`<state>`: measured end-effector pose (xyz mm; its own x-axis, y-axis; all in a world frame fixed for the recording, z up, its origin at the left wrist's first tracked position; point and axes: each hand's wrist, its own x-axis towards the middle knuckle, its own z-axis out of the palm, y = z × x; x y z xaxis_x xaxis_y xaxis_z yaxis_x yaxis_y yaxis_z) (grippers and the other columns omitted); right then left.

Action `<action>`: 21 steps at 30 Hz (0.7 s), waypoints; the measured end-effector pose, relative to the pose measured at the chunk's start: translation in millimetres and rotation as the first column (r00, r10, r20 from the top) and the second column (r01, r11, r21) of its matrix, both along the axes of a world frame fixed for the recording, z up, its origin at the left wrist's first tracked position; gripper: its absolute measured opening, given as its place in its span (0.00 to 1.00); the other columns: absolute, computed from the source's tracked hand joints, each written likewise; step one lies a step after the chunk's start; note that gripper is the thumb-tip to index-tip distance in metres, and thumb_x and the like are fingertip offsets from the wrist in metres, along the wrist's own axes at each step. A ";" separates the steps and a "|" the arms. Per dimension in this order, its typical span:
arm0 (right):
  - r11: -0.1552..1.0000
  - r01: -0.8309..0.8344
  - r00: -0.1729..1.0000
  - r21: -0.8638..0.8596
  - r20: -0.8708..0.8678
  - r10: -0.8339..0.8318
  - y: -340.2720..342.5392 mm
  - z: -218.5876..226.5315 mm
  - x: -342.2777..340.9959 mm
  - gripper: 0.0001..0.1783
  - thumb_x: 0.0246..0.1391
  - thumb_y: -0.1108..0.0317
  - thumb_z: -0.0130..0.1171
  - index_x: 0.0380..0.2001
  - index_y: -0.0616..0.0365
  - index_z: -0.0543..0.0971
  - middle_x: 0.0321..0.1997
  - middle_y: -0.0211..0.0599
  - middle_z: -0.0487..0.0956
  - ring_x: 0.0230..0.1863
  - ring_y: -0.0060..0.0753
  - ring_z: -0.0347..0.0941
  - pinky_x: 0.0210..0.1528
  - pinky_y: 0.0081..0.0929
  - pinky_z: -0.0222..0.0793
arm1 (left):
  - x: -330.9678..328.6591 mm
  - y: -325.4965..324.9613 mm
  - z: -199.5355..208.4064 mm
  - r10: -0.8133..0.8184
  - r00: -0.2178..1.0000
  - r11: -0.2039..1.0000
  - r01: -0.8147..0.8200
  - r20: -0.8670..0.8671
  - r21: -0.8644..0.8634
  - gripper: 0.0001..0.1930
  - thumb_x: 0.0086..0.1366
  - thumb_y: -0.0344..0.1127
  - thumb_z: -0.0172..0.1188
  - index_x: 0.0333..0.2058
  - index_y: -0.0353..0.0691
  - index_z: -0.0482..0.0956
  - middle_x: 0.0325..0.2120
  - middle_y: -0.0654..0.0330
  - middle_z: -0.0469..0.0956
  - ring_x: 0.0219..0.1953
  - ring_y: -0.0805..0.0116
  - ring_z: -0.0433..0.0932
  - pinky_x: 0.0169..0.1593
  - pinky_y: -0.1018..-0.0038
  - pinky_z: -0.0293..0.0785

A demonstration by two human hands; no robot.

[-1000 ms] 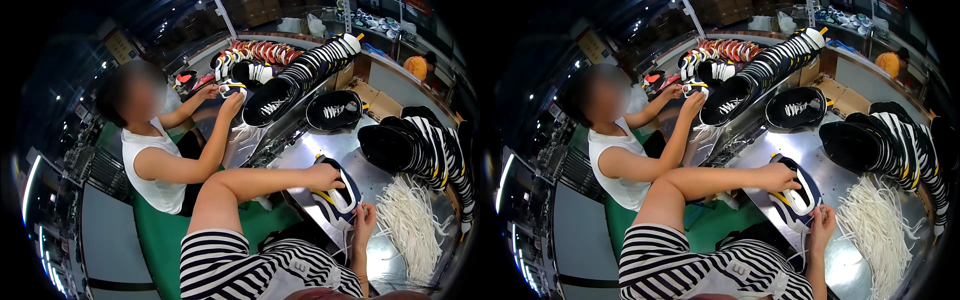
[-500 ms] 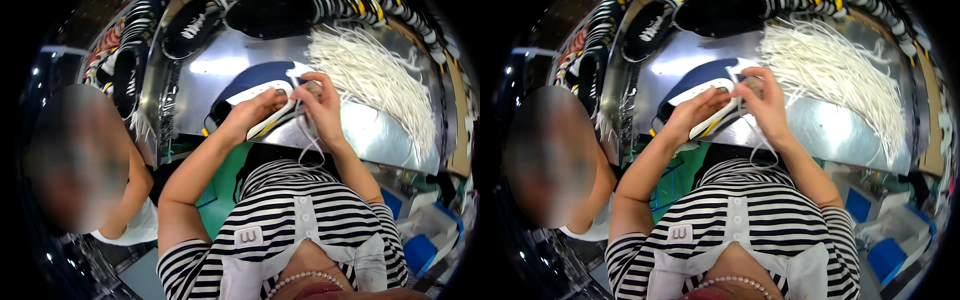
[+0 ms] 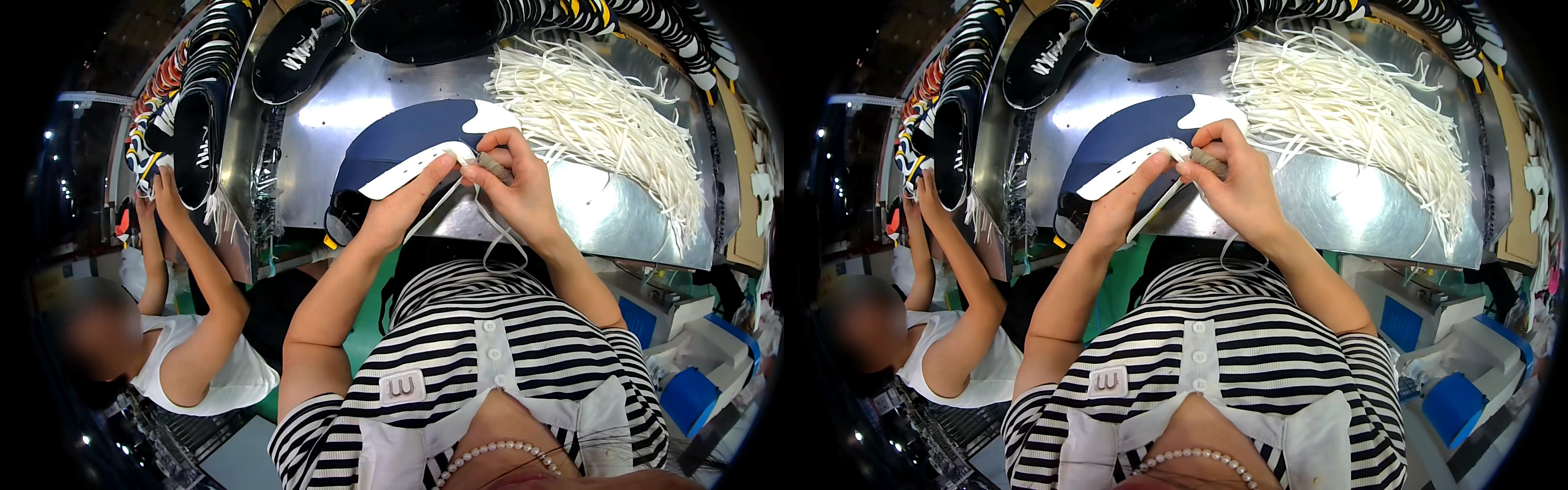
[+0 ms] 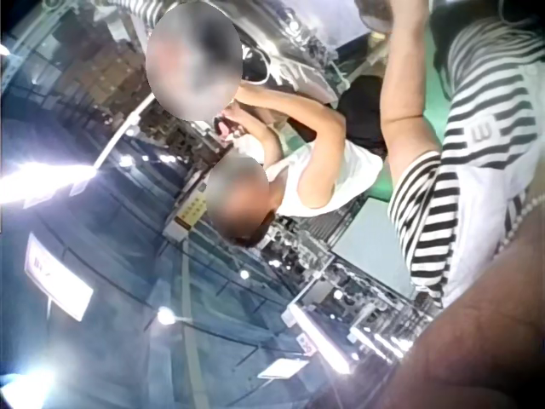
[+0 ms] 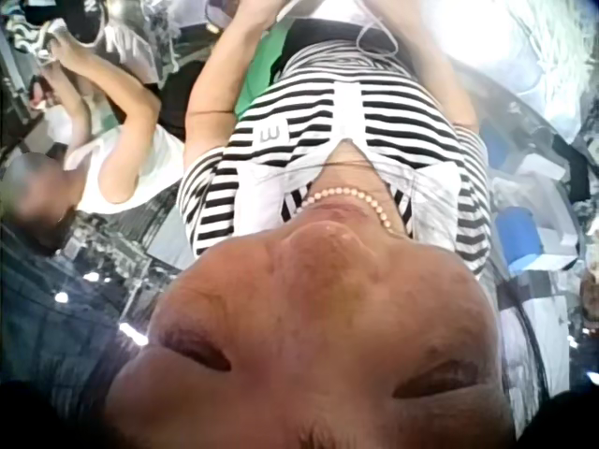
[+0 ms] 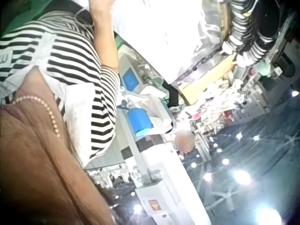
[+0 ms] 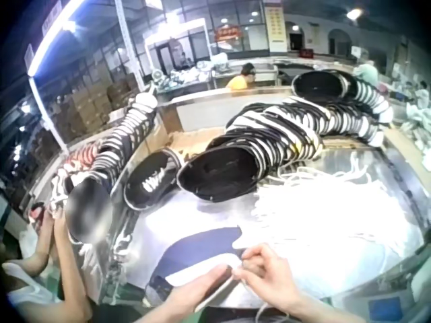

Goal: The person laces shoe uppers by picking up shoelaces, threading them through the eyelets using a handheld tool, and placing the shoes aside.

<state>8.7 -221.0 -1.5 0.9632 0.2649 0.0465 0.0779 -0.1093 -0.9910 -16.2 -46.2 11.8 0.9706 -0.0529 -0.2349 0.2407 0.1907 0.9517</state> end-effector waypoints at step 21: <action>0.984 -0.174 0.981 -0.041 -0.098 0.169 -20.0 9.3 15.8 0.08 0.61 0.69 0.56 0.38 0.64 0.74 0.27 0.37 0.81 0.20 0.23 0.72 0.25 0.22 0.68 | 6.6 -10.6 -11.6 0.055 0.987 0.959 -0.095 0.154 0.267 0.11 0.68 0.34 0.59 0.43 0.33 0.81 0.37 0.63 0.82 0.38 0.76 0.79 0.43 0.80 0.75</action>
<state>24.5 -241.0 7.7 0.9027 0.4263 -0.0590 0.0068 -0.1512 -0.9885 -9.6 -56.8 0.2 0.9938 0.0677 -0.0885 0.0931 -0.0682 0.9933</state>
